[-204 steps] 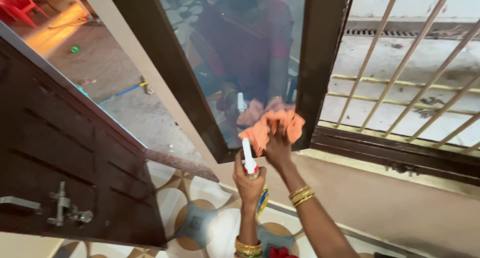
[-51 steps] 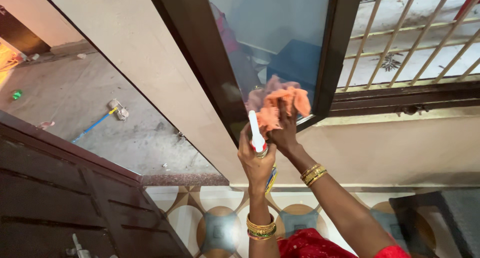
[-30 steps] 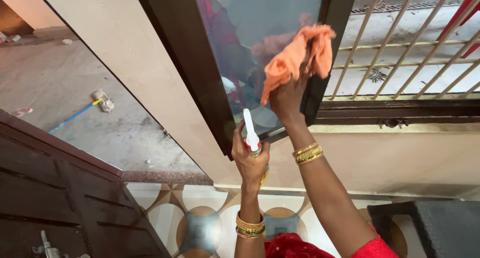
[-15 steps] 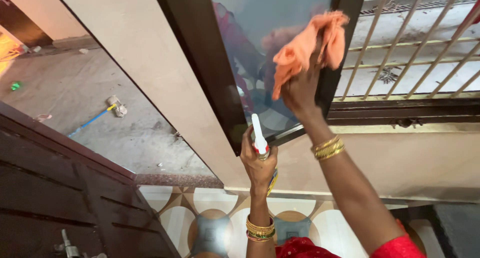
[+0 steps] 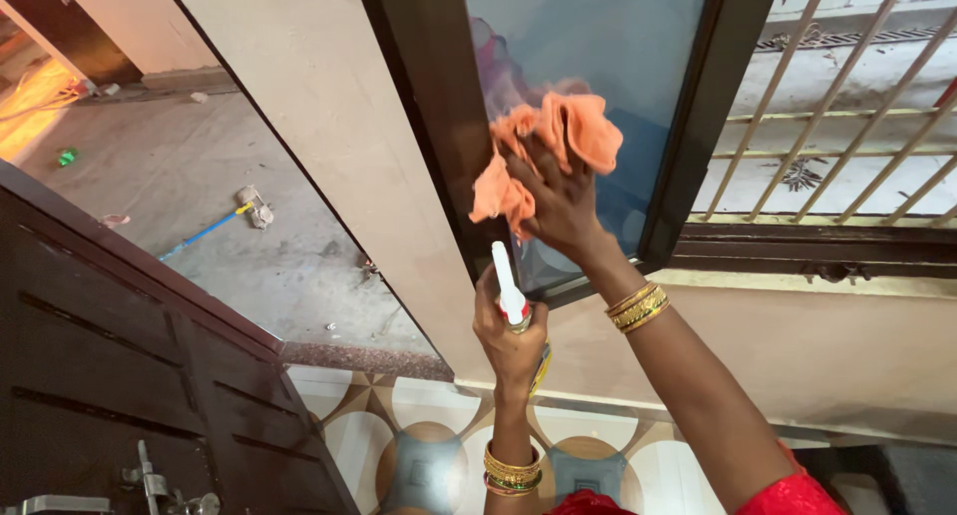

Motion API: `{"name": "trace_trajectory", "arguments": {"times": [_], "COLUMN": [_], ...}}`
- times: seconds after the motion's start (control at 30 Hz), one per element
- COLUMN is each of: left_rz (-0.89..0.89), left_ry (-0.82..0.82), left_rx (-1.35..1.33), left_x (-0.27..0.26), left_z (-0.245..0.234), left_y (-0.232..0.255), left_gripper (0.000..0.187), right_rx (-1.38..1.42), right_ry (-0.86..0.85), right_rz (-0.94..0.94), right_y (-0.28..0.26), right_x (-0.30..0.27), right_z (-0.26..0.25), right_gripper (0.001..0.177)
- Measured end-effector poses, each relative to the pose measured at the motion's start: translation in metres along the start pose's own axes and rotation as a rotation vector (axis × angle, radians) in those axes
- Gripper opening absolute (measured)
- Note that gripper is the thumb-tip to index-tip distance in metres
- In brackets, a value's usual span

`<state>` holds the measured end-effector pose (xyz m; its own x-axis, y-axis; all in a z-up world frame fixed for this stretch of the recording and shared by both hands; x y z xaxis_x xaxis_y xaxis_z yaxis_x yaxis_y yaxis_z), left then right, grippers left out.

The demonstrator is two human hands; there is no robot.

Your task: The person sprays a window with a cleaning solution and wipes the glass with an orange cloth. They continue wiping the window and the adjacent metal grille, moving the cloth across different sections of the glass and frame.

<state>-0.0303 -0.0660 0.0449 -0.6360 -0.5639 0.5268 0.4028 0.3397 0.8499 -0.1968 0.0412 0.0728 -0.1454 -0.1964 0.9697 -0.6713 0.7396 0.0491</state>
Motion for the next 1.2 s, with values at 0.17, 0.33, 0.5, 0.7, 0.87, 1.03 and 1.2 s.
{"name": "trace_trajectory", "arguments": {"times": [0.17,0.33,0.5,0.7,0.87,1.03,1.2], "left_rz": [0.061,0.203,0.041,0.233,0.13,0.086,0.063], "left_ry": [0.033,0.051,0.054,0.097,0.041,0.007,-0.046], "left_rx": [0.048,-0.024,0.031,-0.017,0.046,0.057,0.076], "left_x": [-0.001,-0.009,-0.013,-0.012,-0.01,-0.008,-0.01], "left_z": [-0.002,-0.001,0.004,0.018,0.032,0.045,0.057], "left_y": [0.003,0.011,0.008,0.008,0.007,-0.001,-0.006], "left_gripper": [0.065,0.062,0.064,0.068,0.062,0.064,0.066], "right_rx": [0.094,0.079,0.114,-0.017,-0.023,-0.087,-0.032], "right_ry": [-0.118,-0.234,-0.1,-0.06,0.068,0.173,0.137], "right_rz": [-0.062,-0.141,-0.035,0.128,0.186,0.303,0.306], "right_y": [0.016,0.007,0.001,0.01,0.034,0.05,0.053], "right_x": [-0.106,-0.175,-0.096,0.044,0.091,0.068,0.039], "right_z": [0.027,0.026,0.011,-0.026,-0.046,-0.056,-0.053], "right_gripper": [0.067,0.057,0.081,0.072,0.066,0.051,0.07]}}
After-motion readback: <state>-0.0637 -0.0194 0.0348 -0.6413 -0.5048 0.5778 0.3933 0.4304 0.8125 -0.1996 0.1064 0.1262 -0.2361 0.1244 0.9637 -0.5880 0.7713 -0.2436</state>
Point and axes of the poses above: each hand's wrist, its own x-axis towards the middle knuckle, its own z-axis out of the palm, y = z × x, the point moved 1 cm from there along x, towards the middle knuckle, and after that the axes turned 9 degrees about y, right-handed, at the moved point
